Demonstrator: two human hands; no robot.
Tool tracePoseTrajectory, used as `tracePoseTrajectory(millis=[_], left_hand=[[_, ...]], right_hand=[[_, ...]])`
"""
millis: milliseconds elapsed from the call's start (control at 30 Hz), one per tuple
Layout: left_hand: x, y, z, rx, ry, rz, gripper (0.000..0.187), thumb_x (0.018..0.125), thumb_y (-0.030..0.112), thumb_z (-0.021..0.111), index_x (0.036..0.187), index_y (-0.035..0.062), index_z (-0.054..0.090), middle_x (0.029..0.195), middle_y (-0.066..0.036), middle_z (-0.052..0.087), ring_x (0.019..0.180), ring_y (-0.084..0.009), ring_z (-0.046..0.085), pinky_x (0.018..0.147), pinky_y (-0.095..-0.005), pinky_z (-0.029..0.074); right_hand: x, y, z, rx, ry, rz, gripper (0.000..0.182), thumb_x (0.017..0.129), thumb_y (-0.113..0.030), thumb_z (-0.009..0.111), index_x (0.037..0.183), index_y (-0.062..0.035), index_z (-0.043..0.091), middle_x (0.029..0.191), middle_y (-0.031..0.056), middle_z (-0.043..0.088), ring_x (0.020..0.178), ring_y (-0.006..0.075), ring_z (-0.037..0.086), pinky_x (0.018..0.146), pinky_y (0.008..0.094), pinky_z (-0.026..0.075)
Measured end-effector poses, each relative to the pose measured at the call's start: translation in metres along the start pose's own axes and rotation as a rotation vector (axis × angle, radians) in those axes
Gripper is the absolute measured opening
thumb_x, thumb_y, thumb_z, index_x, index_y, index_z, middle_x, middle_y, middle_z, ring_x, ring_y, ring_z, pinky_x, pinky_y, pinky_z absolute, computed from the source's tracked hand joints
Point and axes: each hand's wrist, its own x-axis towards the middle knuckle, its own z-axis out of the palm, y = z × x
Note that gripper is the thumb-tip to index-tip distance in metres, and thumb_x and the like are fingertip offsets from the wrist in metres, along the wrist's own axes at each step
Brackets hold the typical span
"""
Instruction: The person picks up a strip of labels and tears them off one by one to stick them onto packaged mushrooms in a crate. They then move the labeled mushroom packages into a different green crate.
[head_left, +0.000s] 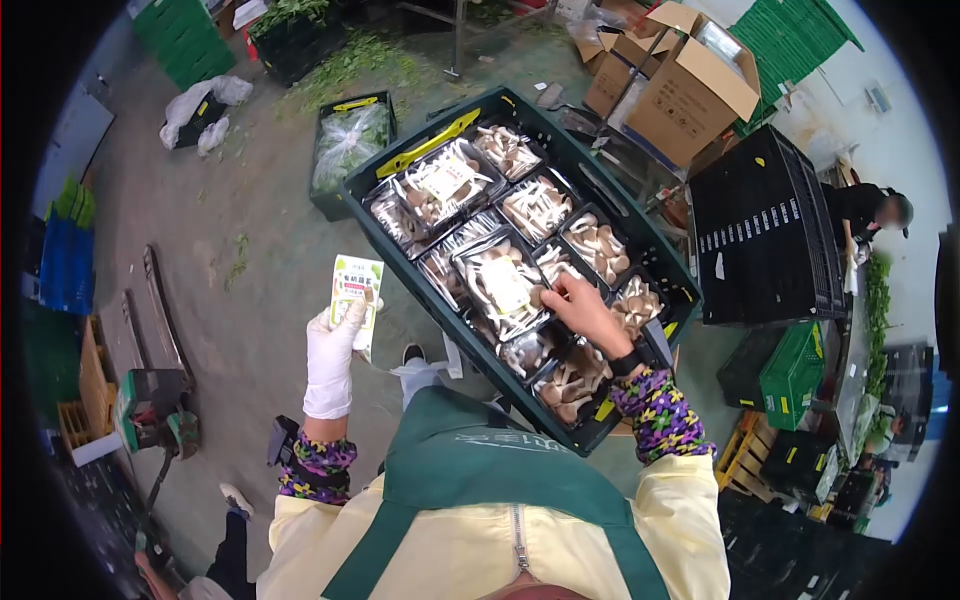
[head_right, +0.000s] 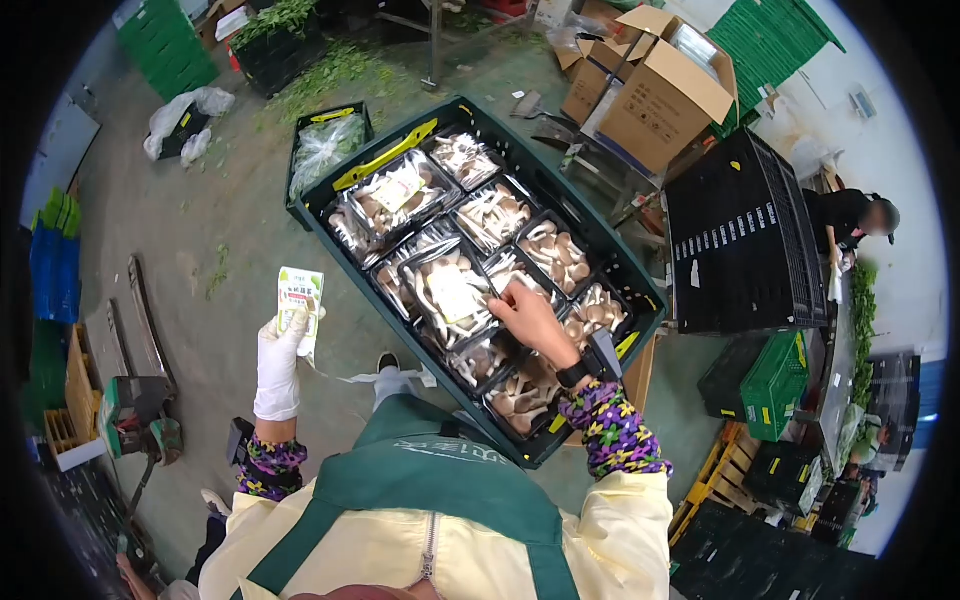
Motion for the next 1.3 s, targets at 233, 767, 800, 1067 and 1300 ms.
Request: tracePoseTrajectory(millis=[233,767,800,1067,1300], left_hand=[[0.101,0.021,0.002,0.083,-0.311,-0.166,0.030,0.090,0.027,0.064,0.104,0.0005,0.065,0.089,-0.007,0.070,0.065,-0.0072,0.063,0.051,-0.0199,0.046],[0.169,0.039,0.004,-0.042,-0.560,-0.362,0.023,0.089,0.019,0.066,0.102,0.0000,0.066,0.084,-0.005,0.069,0.066,-0.0085,0.063,0.059,-0.0213,0.049],[0.166,0.039,0.006,-0.057,-0.564,-0.372,0.023,0.090,0.018,0.065,0.103,0.0000,0.066,0.084,-0.005,0.069,0.068,-0.0084,0.063,0.060,-0.0213,0.049],[0.148,0.040,0.043,-0.196,-0.533,-0.198,0.032,0.094,0.022,0.058,0.117,-0.0005,0.057,0.104,-0.008,0.066,0.088,-0.0125,0.062,0.075,-0.0264,0.051],[0.134,0.031,0.078,-0.398,-0.610,-0.199,0.032,0.092,0.016,0.060,0.121,0.0031,0.054,0.102,-0.008,0.065,0.089,-0.0157,0.064,0.077,-0.0298,0.054]], right_hand=[[0.000,-0.036,-0.053,0.104,0.263,0.013,0.015,0.084,-0.015,0.058,0.080,-0.0005,0.058,0.072,0.0084,0.060,0.064,0.0156,0.055,0.060,0.0301,0.044],[0.142,-0.121,0.107,0.280,0.333,0.232,0.041,0.092,-0.036,0.050,0.098,0.0047,0.050,0.078,0.0203,0.061,0.069,0.0306,0.064,0.062,0.0407,0.050],[0.151,-0.126,0.126,0.390,0.363,0.013,0.041,0.091,-0.034,0.050,0.096,0.0062,0.049,0.081,0.0247,0.061,0.073,0.0382,0.062,0.068,0.0440,0.048],[0.063,-0.180,0.069,0.325,0.241,-0.332,0.040,0.086,-0.028,0.061,0.115,-0.0007,0.059,0.096,0.0147,0.066,0.087,0.0238,0.065,0.074,0.0338,0.050],[0.012,-0.181,0.085,0.358,-0.025,0.197,0.027,0.085,-0.025,0.063,0.094,0.0001,0.064,0.071,0.0117,0.062,0.065,0.0161,0.058,0.064,0.0309,0.047]])
